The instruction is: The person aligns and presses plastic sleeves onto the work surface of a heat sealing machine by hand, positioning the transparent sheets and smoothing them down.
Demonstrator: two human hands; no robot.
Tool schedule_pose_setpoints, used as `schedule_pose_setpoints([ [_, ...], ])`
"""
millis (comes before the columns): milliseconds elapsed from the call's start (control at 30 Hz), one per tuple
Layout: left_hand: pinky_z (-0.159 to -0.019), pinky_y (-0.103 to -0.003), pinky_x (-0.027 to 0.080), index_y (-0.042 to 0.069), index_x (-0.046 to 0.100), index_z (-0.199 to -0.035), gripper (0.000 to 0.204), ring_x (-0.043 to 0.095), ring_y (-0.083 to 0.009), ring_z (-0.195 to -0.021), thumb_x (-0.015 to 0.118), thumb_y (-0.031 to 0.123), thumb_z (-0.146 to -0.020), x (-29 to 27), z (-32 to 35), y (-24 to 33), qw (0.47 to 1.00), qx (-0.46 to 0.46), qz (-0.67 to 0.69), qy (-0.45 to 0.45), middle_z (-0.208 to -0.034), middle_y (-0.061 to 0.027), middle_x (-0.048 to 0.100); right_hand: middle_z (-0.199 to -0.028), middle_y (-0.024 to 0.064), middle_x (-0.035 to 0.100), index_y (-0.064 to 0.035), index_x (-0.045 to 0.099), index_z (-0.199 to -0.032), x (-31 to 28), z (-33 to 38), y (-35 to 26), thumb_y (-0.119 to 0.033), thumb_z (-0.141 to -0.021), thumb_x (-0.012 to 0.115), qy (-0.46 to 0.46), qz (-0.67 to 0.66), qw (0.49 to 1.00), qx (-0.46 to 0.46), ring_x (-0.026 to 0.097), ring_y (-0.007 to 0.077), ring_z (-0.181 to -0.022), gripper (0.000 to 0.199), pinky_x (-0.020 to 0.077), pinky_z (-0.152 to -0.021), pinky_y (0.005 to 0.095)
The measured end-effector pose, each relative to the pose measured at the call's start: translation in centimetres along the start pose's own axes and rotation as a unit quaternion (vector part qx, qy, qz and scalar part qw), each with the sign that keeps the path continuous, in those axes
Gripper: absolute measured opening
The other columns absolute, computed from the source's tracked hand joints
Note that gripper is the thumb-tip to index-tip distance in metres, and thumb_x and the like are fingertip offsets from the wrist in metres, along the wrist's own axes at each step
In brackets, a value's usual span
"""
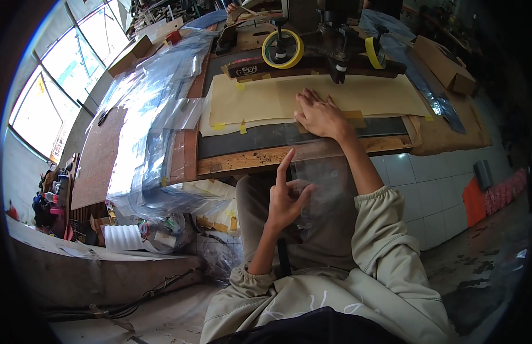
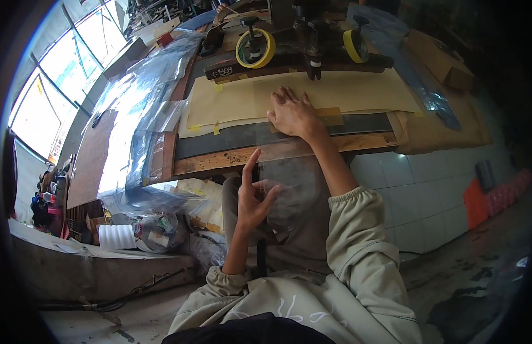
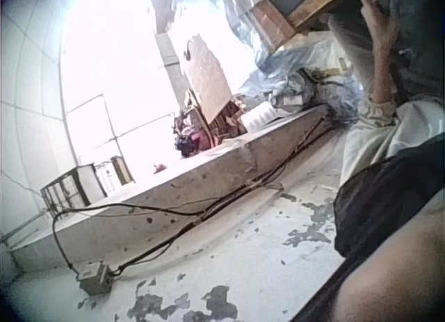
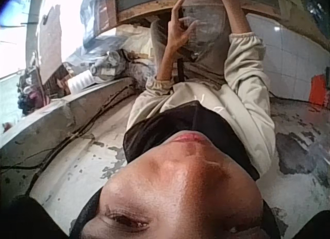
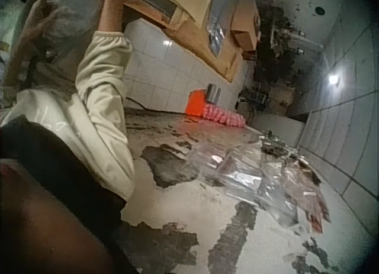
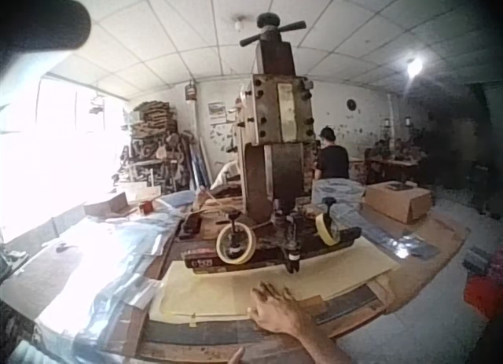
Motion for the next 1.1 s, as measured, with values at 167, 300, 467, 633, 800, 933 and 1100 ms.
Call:
schedule_pose_setpoints([
  [167,-0.053,-0.020,0.045,0.007,0.022,-0.138,0.074,0.060,-0.0075,-0.065,0.063,-0.002,-0.077,0.0,-0.7,-1.5,0.998,0.028,0.023,0.042,-0.111,-0.0137,0.059,-0.143,0.0136,0.025,-0.0063,0.030,-0.134,0.7,-2.1,0.6,-0.039,-0.091,0.034,-0.008,0.013,1.000,0.015,0.023,0.0278,-0.133,0.054,0.0218,-0.105,0.0542],
  [300,-0.062,-0.020,0.046,0.007,0.022,-0.138,0.069,0.063,-0.0108,-0.075,0.060,-0.001,-0.080,0.1,-1.0,-1.3,0.999,-0.005,0.022,0.035,-0.081,-0.0087,0.067,-0.145,0.0112,0.022,-0.0076,0.028,-0.135,1.0,-2.9,1.2,-0.040,-0.091,0.033,-0.017,-0.014,1.000,0.020,0.020,0.0249,-0.134,0.056,0.0174,-0.106,0.0566],
  [467,-0.066,-0.021,0.046,0.006,0.023,-0.137,0.067,0.062,-0.0126,-0.082,0.058,-0.003,-0.081,0.0,-1.1,-1.0,0.999,0.007,0.030,0.033,-0.107,-0.0101,0.056,-0.145,0.0095,0.022,-0.0091,0.028,-0.136,1.1,-3.4,1.3,-0.041,-0.090,0.034,-0.019,-0.029,0.999,0.023,0.018,0.0228,-0.135,0.056,0.0153,-0.106,0.0580],
  [633,-0.069,-0.023,0.047,0.005,0.028,-0.134,0.062,0.063,-0.0146,-0.084,0.058,-0.003,-0.081,-0.1,-1.1,-0.7,0.998,0.007,0.037,0.049,-0.093,-0.0119,0.065,-0.146,0.0099,0.020,-0.0090,0.028,-0.136,1.2,-3.3,1.3,-0.042,-0.091,0.033,-0.015,-0.017,1.000,0.020,0.018,0.0244,-0.135,0.057,0.0150,-0.105,0.0586],
  [800,-0.069,-0.022,0.047,0.005,0.030,-0.133,0.060,0.063,-0.0136,-0.085,0.058,-0.003,-0.081,-0.1,-1.1,-0.4,0.999,-0.013,0.033,0.024,-0.093,-0.0111,0.065,-0.146,0.0098,0.020,-0.0091,0.028,-0.136,1.2,-3.0,1.5,-0.042,-0.091,0.033,-0.016,-0.023,0.999,0.021,0.018,0.0244,-0.135,0.057,0.0155,-0.105,0.0589],
  [933,-0.069,-0.022,0.046,0.006,0.030,-0.133,0.059,0.063,-0.0131,-0.085,0.058,-0.002,-0.082,-0.2,-1.0,-0.5,0.998,-0.015,0.046,0.029,-0.091,-0.0108,0.066,-0.146,0.0092,0.020,-0.0092,0.028,-0.136,1.2,-3.1,1.3,-0.043,-0.091,0.033,-0.011,-0.024,1.000,0.017,0.018,0.0241,-0.135,0.057,0.0155,-0.105,0.0589],
  [1100,-0.069,-0.022,0.046,0.006,0.031,-0.133,0.059,0.063,-0.0126,-0.085,0.057,-0.003,-0.082,-0.1,-0.9,-1.0,0.998,-0.012,0.056,0.031,-0.095,-0.0112,0.065,-0.146,0.0091,0.021,-0.0090,0.028,-0.136,1.4,-3.0,1.3,-0.042,-0.090,0.034,-0.008,-0.027,0.999,0.018,0.018,0.0231,-0.135,0.057,0.0155,-0.105,0.0588],
])
Point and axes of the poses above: each hand's wrist, its own z-axis away from the middle knuckle, its own x-axis out of the palm, y = z × x, the point moved 2 cm from there along -z, towards the middle knuckle
